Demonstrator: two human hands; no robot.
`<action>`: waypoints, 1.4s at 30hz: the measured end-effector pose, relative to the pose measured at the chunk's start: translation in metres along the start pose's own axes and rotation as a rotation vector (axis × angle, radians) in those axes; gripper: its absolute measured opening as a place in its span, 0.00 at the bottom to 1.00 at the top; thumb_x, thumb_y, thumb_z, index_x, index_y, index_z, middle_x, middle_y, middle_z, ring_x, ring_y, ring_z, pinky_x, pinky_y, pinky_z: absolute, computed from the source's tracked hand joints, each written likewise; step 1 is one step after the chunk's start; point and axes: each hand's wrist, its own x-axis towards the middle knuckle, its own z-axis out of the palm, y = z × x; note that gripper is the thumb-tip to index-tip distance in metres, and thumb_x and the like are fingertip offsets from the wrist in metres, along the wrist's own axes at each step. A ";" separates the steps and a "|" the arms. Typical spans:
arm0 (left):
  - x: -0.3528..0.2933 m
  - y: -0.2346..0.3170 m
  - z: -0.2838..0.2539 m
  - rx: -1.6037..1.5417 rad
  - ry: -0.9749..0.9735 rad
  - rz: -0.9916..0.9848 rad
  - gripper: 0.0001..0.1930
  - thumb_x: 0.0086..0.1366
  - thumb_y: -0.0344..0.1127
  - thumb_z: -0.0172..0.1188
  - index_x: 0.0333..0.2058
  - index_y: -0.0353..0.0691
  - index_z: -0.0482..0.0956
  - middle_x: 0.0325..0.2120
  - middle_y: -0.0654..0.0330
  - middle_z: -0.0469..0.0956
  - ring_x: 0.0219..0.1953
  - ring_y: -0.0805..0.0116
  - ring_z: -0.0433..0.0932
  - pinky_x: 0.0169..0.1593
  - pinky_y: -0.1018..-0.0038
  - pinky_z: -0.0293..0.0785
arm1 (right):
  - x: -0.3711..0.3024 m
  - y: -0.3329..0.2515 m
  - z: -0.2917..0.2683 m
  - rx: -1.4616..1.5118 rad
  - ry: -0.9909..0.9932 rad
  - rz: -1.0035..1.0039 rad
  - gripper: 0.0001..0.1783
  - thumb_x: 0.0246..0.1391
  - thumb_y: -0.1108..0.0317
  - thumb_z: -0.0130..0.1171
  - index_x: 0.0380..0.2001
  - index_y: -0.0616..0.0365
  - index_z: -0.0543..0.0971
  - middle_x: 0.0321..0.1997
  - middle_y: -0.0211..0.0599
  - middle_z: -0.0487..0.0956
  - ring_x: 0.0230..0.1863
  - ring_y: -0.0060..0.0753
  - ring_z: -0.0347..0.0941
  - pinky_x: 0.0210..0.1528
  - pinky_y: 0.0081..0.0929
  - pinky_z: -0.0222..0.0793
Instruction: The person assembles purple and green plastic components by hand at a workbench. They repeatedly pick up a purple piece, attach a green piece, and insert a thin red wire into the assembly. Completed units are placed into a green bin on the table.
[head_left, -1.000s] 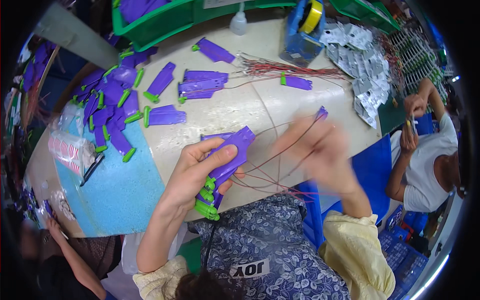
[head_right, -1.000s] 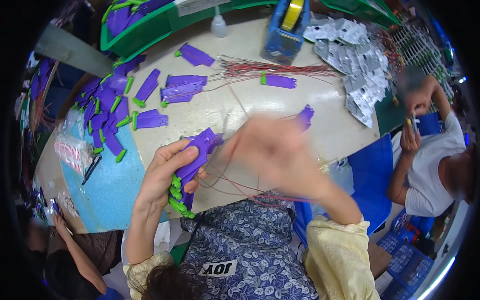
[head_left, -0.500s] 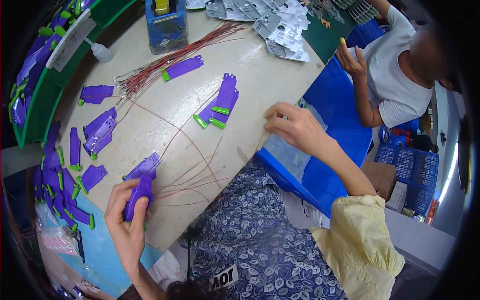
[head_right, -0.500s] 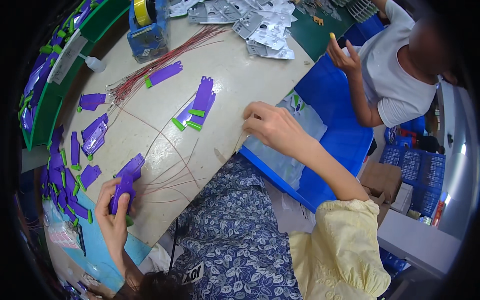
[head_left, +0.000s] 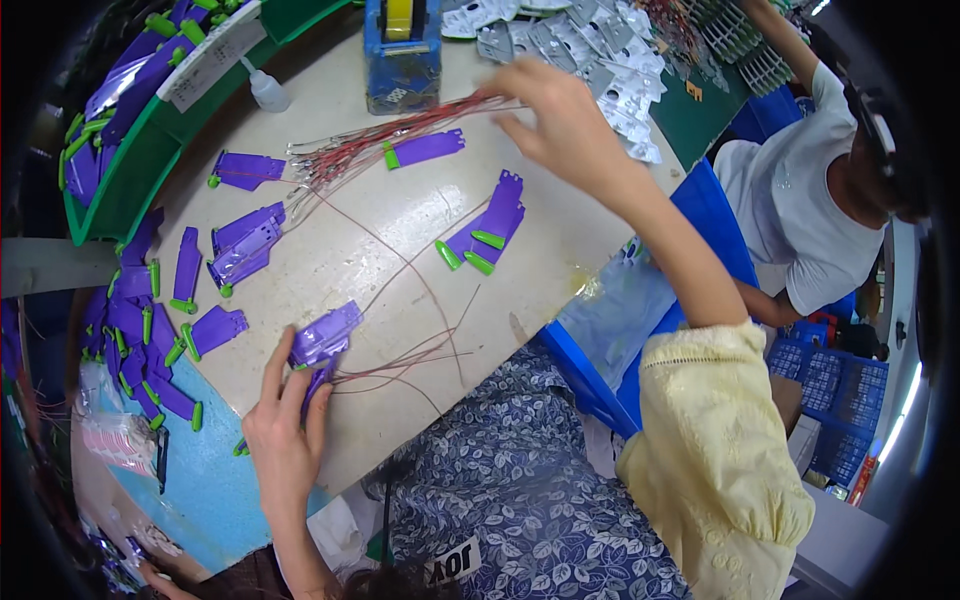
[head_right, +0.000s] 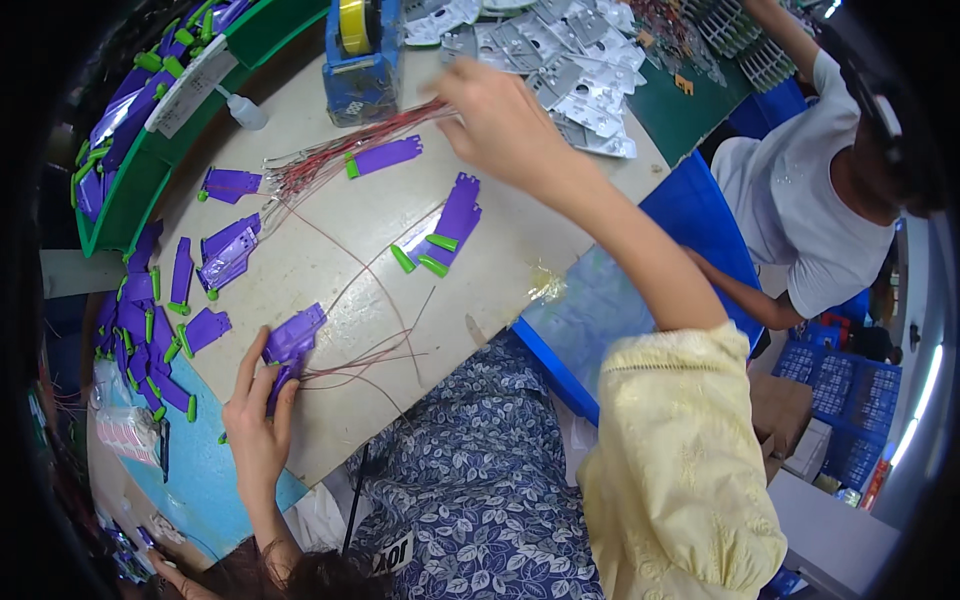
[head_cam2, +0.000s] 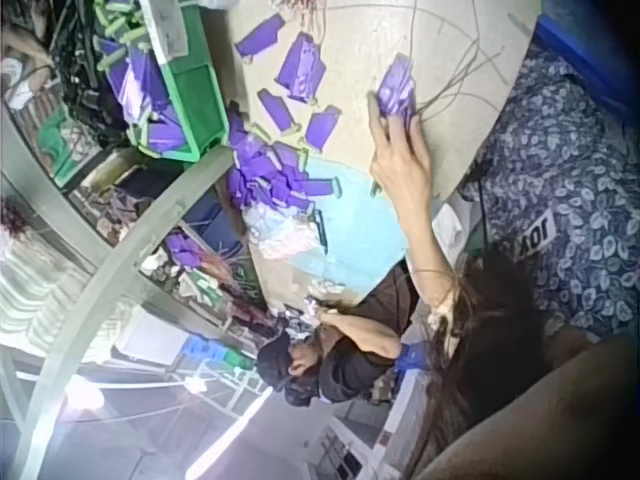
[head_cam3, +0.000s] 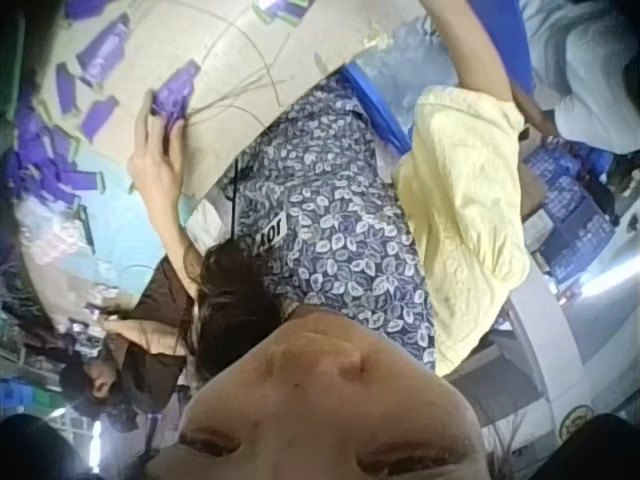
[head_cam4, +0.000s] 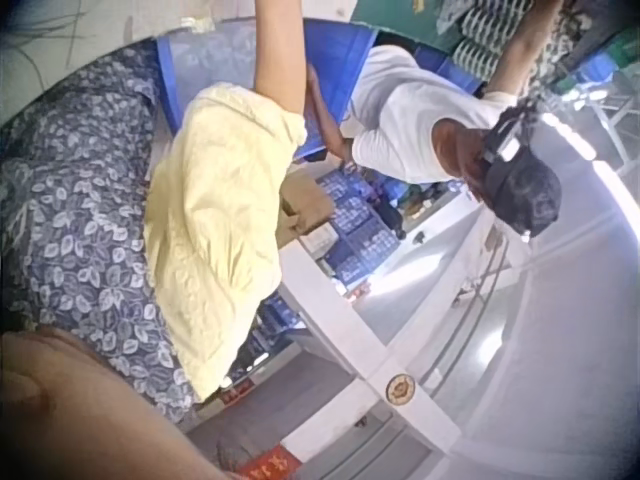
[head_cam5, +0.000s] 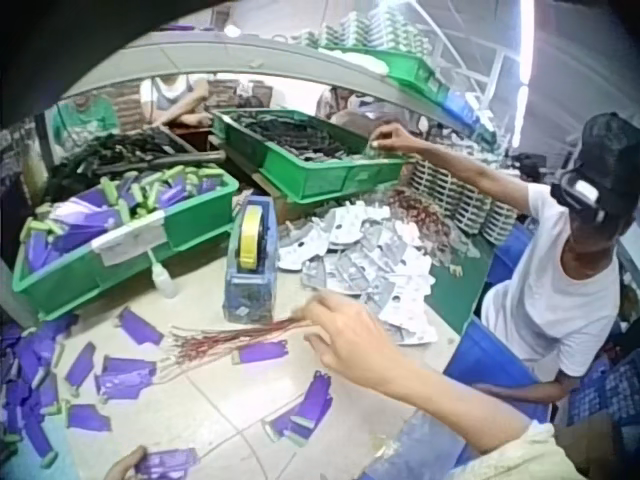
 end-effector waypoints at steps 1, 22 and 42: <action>0.000 0.000 0.001 0.004 0.011 -0.015 0.09 0.60 0.31 0.65 0.35 0.32 0.78 0.57 0.53 0.75 0.26 0.58 0.80 0.30 0.69 0.74 | -0.011 -0.005 -0.001 0.025 -0.121 -0.088 0.10 0.46 0.72 0.66 0.35 0.59 0.82 0.34 0.44 0.77 0.39 0.49 0.76 0.42 0.40 0.72; -0.007 0.022 0.004 -0.085 -0.053 0.034 0.10 0.58 0.29 0.65 0.40 0.38 0.79 0.52 0.52 0.76 0.27 0.54 0.81 0.30 0.64 0.75 | -0.097 -0.087 0.008 0.075 -0.200 0.533 0.14 0.50 0.68 0.69 0.31 0.68 0.76 0.30 0.48 0.79 0.29 0.45 0.77 0.36 0.35 0.73; -0.017 0.000 0.011 0.006 -0.012 0.009 0.09 0.61 0.31 0.60 0.37 0.36 0.72 0.52 0.54 0.78 0.28 0.61 0.82 0.29 0.65 0.78 | -0.020 -0.178 0.090 0.381 -0.219 -0.057 0.10 0.48 0.76 0.67 0.36 0.62 0.82 0.30 0.39 0.79 0.28 0.44 0.75 0.34 0.33 0.70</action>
